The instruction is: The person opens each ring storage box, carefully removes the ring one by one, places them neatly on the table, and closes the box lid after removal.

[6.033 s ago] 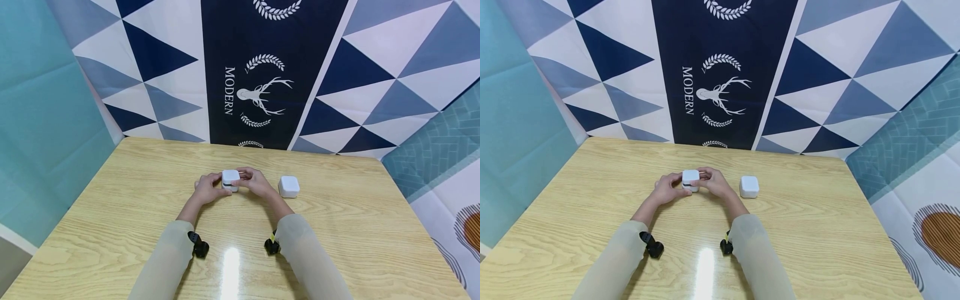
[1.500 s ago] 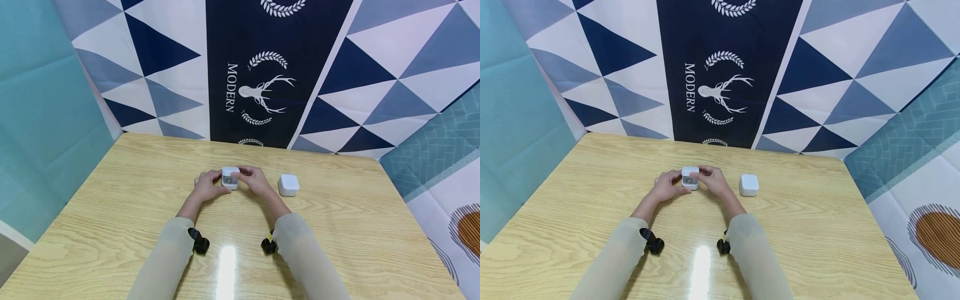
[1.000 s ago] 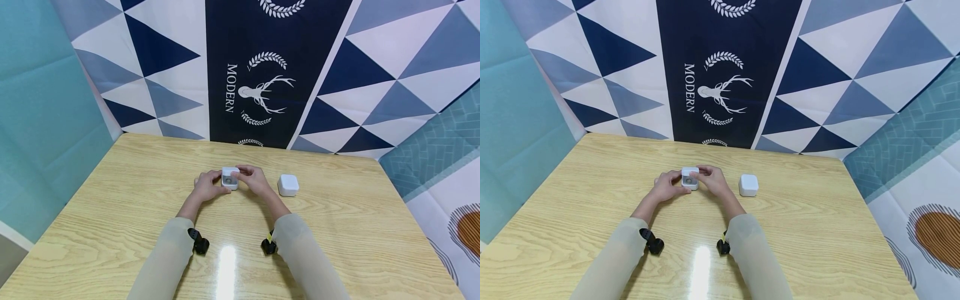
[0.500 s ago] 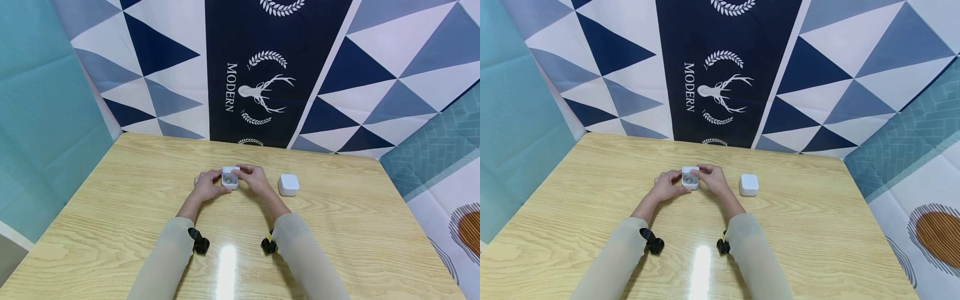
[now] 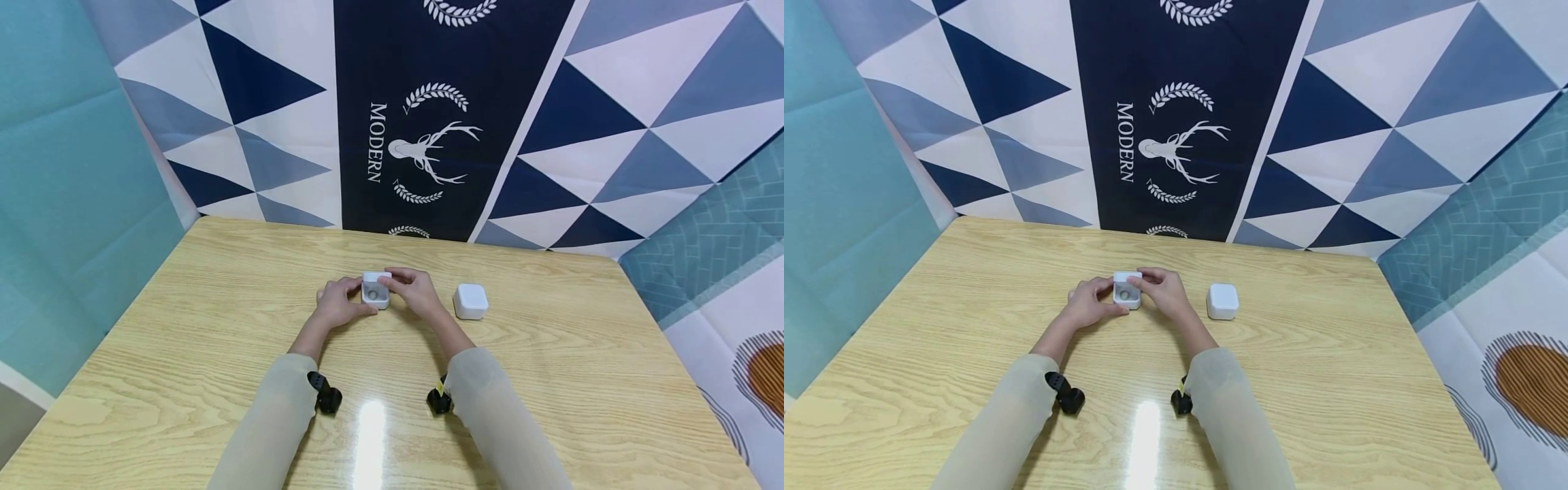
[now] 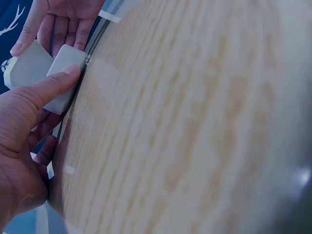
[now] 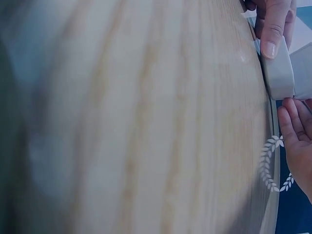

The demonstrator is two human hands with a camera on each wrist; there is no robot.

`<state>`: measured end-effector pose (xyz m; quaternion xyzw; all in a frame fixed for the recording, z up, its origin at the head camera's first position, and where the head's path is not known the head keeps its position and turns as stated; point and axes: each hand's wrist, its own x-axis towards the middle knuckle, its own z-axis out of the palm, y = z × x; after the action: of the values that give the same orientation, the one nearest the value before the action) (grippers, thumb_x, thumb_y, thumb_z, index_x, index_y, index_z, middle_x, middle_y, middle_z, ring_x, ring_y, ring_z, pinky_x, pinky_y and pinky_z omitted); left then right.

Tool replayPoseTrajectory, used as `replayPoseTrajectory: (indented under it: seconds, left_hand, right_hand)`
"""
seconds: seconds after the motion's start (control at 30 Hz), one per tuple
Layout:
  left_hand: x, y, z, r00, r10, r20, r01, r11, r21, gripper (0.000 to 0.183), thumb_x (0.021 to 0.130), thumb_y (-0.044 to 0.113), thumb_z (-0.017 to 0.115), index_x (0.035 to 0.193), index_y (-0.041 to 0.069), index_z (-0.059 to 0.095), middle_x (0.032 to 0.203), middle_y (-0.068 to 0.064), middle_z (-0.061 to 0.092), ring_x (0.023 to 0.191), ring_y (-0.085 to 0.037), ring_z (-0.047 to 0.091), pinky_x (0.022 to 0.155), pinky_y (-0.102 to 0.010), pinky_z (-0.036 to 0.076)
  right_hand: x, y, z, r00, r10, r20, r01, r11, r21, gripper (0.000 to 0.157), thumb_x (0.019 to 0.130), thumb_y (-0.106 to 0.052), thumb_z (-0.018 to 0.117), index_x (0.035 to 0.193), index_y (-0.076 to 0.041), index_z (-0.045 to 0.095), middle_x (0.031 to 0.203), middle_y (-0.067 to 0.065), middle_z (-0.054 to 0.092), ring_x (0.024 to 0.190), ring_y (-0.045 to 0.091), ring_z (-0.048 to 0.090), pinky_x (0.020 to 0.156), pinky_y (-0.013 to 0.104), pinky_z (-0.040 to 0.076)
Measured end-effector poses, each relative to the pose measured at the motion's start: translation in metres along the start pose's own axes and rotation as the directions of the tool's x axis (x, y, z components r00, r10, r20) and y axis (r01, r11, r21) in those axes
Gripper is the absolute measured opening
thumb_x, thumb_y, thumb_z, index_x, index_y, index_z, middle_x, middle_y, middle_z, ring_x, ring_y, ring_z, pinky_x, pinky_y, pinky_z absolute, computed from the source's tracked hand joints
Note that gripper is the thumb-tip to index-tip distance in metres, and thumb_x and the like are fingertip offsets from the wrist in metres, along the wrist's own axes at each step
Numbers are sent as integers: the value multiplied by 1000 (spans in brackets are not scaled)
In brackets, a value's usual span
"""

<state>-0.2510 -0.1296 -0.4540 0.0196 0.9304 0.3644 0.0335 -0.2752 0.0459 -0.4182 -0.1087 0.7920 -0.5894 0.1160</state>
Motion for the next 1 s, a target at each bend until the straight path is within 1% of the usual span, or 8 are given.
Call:
replayPoseTrajectory:
  seconds: [0.2, 0.37, 0.53, 0.7, 0.87, 1.0]
  left_hand:
    - [-1, 1, 0, 1000, -2, -1, 2, 1000, -1, 75, 66, 48, 71, 130, 20, 44, 128, 1, 49, 110, -23, 40, 82, -37, 22]
    - [-1, 2, 0, 1000, -6, 1, 6, 1000, 7, 75, 66, 49, 71, 130, 19, 45, 129, 0, 49, 110, -23, 40, 82, -37, 23]
    - [-1, 1, 0, 1000, -5, -2, 5, 1000, 13, 75, 66, 49, 71, 130, 19, 45, 130, -1, 48, 111, -24, 40, 83, -38, 23]
    - [-1, 1, -1, 1000, -11, 0, 11, 1000, 11, 75, 66, 49, 71, 130, 19, 45, 130, -1, 48, 111, -24, 39, 84, -38, 23]
    - [-1, 1, -1, 1000, -12, 0, 12, 1000, 12, 75, 66, 49, 70, 130, 19, 45, 130, -1, 48, 112, -24, 39, 84, -38, 23]
    - [-2, 1, -1, 1000, -4, -2, 4, 1000, 11, 75, 66, 48, 71, 130, 18, 45, 130, -1, 48, 112, -24, 39, 84, -38, 24]
  right_hand:
    - [-1, -1, -1, 1000, 7, 12, -7, 1000, 6, 48, 80, -26, 64, 119, 0, 54, 114, 14, 59, 103, 20, 57, 86, 32, 46]
    - [-1, -2, -2, 999, 10, 31, -11, 1000, 7, 47, 81, -23, 63, 120, 1, 53, 116, 16, 58, 105, 23, 56, 85, 31, 46]
    - [6, 9, -3, 999, 9, 44, -10, 1000, 16, 49, 79, -28, 64, 120, -1, 54, 116, 14, 58, 105, 22, 56, 85, 31, 46]
    - [11, 19, -2, 1000, -14, 27, 15, 1000, -7, 50, 78, -32, 65, 119, -4, 55, 114, 11, 60, 103, 19, 58, 82, 27, 47]
    - [11, 21, -1, 999, -42, 11, 42, 999, -19, 50, 78, -33, 65, 118, -3, 56, 113, 11, 61, 103, 19, 58, 82, 28, 47]
    - [11, 20, -1, 999, -39, 7, 40, 999, -26, 50, 78, -34, 65, 118, -5, 56, 114, 11, 60, 104, 19, 57, 82, 28, 47]
